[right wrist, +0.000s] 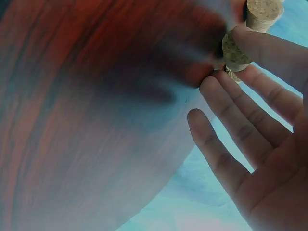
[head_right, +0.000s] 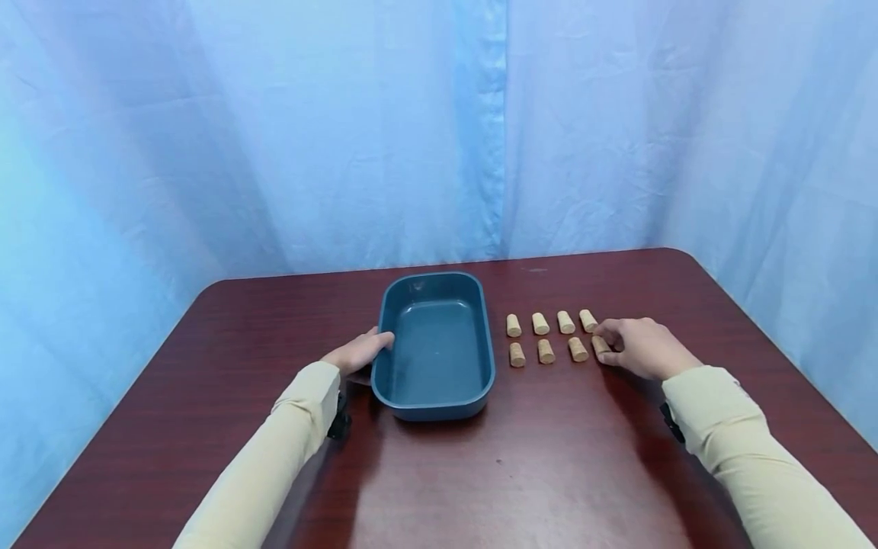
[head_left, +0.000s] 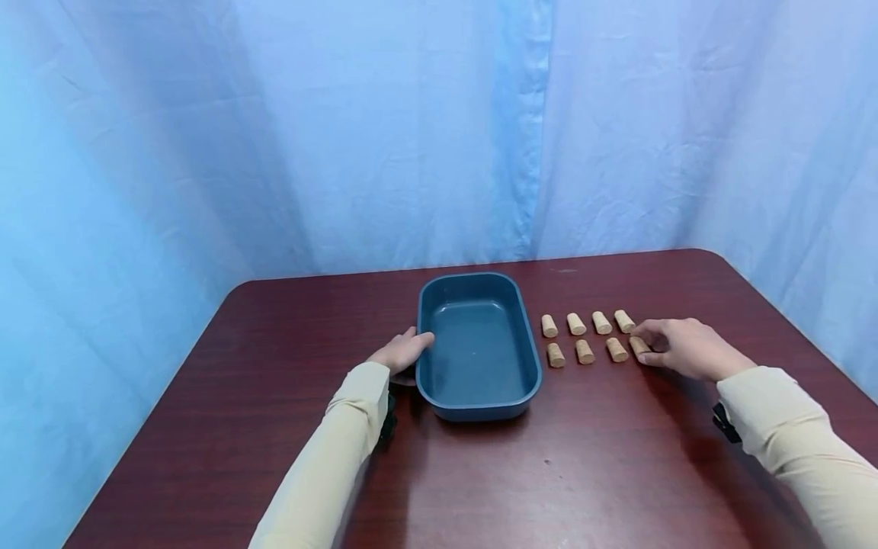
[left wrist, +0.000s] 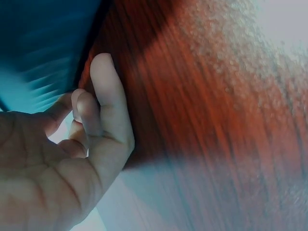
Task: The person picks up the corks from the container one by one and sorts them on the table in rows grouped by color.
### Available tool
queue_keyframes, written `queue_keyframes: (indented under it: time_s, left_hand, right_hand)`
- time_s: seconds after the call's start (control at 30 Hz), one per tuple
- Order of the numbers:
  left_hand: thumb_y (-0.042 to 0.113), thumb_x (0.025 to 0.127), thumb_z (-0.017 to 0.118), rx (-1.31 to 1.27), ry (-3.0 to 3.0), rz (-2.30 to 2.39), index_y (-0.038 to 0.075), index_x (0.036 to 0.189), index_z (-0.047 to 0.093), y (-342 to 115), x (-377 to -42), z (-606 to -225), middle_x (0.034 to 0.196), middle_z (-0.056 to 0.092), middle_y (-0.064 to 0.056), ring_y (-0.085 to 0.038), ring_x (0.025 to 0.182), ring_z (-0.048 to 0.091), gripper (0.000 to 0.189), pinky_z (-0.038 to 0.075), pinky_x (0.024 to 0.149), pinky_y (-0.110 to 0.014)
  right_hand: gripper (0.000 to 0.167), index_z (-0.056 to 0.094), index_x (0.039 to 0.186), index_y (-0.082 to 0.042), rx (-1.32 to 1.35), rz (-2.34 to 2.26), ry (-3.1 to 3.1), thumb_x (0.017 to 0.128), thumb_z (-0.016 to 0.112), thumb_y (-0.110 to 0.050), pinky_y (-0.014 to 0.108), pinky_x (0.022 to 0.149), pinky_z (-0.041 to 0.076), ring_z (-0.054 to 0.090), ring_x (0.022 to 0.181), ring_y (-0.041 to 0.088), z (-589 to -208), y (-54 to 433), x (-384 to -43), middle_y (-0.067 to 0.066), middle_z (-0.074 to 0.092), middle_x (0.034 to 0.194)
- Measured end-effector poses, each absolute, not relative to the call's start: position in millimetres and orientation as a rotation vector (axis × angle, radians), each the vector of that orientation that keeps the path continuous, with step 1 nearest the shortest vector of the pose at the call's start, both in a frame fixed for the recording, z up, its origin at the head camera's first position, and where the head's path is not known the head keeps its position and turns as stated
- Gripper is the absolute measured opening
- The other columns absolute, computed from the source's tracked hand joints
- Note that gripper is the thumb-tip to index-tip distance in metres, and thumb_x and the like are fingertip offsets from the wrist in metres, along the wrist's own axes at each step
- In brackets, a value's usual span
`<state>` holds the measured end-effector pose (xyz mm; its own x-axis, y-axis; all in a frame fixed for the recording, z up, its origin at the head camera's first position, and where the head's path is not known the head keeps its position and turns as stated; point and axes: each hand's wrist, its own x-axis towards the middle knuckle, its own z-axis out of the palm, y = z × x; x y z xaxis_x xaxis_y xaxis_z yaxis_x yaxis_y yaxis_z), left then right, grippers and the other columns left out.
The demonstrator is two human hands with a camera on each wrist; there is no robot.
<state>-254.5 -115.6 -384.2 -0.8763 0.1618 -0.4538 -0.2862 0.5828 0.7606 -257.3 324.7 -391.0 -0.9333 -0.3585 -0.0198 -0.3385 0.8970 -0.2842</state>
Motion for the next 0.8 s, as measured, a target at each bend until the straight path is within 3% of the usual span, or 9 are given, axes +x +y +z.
queue_keyframes:
  time_s: [0.2, 0.5, 0.8]
  left_hand:
    - [0.031, 0.097, 0.039, -0.106, 2.337, 1.248, 0.004, 0.163, 0.010, -120, -251, -380, 0.165, 0.016, -0.022, -0.038, 0.132, 0.043, 0.078, 0.058, 0.087, -0.045]
    - [0.034, 0.099, 0.038, -0.145, 2.341, 1.247, 0.005, 0.163, 0.010, -122, -250, -386, 0.165, 0.017, -0.021, -0.039, 0.135, 0.042, 0.076, 0.058, 0.089, -0.045]
    - [0.039, 0.101, 0.039, -0.151, 2.333, 1.253, 0.007, 0.164, 0.010, -116, -253, -389, 0.168, 0.007, -0.019, -0.039, 0.142, 0.031, 0.077, 0.057, 0.089, -0.045]
  right_hand:
    - [0.035, 0.071, 0.112, 0.002, -0.571, -0.360, 3.014, 0.081, 0.082, -0.008, 0.056, 0.077, 0.053, 0.066, 0.088, 0.035, -392, 316, -256, 0.013, 0.071, 0.094]
    - [0.037, 0.072, 0.113, 0.001, -0.519, -0.390, 2.983, 0.079, 0.085, -0.007, 0.055, 0.077, 0.053, 0.065, 0.088, 0.033, -391, 310, -258, 0.012, 0.071, 0.094]
    - [0.034, 0.073, 0.108, -0.004, -0.484, -0.318, 2.970, 0.077, 0.085, -0.006, 0.051, 0.070, 0.053, 0.062, 0.079, 0.025, -383, 315, -263, 0.004, 0.069, 0.087]
